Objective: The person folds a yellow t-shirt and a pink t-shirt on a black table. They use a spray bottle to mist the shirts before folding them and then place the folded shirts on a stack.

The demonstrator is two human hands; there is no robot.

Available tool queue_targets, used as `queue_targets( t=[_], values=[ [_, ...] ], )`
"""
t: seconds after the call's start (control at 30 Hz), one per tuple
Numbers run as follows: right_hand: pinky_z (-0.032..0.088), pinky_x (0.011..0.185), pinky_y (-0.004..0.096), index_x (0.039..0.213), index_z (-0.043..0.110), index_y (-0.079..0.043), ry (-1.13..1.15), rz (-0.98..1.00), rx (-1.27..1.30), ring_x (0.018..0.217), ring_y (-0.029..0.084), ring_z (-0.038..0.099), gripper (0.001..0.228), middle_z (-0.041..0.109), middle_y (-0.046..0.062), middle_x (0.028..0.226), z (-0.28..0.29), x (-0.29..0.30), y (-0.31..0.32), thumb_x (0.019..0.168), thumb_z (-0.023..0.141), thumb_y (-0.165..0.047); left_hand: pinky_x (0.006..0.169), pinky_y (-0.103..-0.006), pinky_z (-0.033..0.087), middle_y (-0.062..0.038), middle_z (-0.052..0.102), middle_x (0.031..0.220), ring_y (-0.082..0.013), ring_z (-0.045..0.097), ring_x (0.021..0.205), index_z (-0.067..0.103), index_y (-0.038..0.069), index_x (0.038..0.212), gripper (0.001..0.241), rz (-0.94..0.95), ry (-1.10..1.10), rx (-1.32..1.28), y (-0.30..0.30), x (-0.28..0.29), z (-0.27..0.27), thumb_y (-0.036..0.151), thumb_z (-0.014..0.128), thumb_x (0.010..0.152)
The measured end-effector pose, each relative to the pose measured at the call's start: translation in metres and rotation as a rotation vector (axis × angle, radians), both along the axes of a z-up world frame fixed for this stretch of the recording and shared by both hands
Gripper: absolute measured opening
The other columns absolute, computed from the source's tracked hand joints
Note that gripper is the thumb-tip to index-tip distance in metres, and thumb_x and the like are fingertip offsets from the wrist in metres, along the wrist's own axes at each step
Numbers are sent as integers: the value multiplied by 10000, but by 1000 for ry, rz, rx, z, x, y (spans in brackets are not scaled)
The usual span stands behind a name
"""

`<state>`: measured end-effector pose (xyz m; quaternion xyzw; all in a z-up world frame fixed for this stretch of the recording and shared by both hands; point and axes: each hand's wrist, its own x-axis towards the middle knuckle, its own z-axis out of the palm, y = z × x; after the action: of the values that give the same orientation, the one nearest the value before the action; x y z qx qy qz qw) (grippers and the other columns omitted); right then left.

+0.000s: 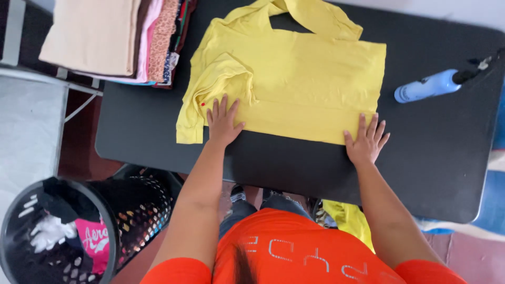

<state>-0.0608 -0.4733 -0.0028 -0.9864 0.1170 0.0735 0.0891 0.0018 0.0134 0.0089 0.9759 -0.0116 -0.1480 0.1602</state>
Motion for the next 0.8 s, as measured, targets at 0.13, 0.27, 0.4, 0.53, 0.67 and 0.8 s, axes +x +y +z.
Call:
queue_targets(
  t=[0.13, 0.27, 0.4, 0.53, 0.67, 0.8],
  values=[
    [39, 1241, 689, 1681, 78, -302, 89, 8, -47, 1580, 416, -79, 868, -41, 140, 1739, -6, 5, -5, 953, 312, -714, 1133, -401, 423, 15, 649, 1273, -230, 570, 1290, 680, 287, 1263, 389, 22, -470, -299, 49, -10, -39, 181, 663, 889],
    [-82, 1252, 637, 1654, 327, -166, -45, 50, -200, 1618, 400, -76, 864, 57, 202, 1758, -28, 18, 2, 937, 453, -632, 929, -390, 525, 54, 633, 1057, -230, 627, 1017, 679, 315, 1059, 275, 173, -638, -84, 90, -40, -12, 210, 734, 811],
    [69, 1268, 619, 1574, 478, -101, -171, 258, -227, 1599, 453, 77, 752, 145, 248, 1743, -27, 22, 45, 861, 648, -266, 880, -430, 527, -4, 528, 1125, -287, 590, 1063, 549, 301, 1211, 592, 543, -473, -40, 106, -66, -1, 288, 846, 699],
    [130, 1237, 576, 1507, 438, -66, -156, 250, -113, 1542, 444, 133, 623, 168, 253, 1694, -15, 22, 90, 908, 607, -90, 971, -528, 521, 4, 478, 1301, -310, 503, 1239, 506, 363, 1359, 698, 749, -136, -53, 117, -59, -22, 393, 824, 738],
    [162, 1182, 527, 1492, 452, -143, -57, 207, -94, 1495, 388, 148, 597, 167, 171, 1682, 4, 19, 117, 908, 576, -127, 978, -551, 493, 28, 554, 1255, -313, 543, 1240, 522, 383, 1339, 685, 828, 18, -82, 137, -44, -56, 520, 830, 743],
    [343, 1025, 489, 1374, 586, -170, -383, 384, -38, 1270, 366, 394, 660, 404, 125, 1442, 18, 20, 158, 729, 677, -275, 733, -442, 607, -8, 723, 965, -299, 734, 932, 706, 253, 1086, 532, 864, 22, -333, 166, -19, -89, 381, 894, 605]
  ],
)
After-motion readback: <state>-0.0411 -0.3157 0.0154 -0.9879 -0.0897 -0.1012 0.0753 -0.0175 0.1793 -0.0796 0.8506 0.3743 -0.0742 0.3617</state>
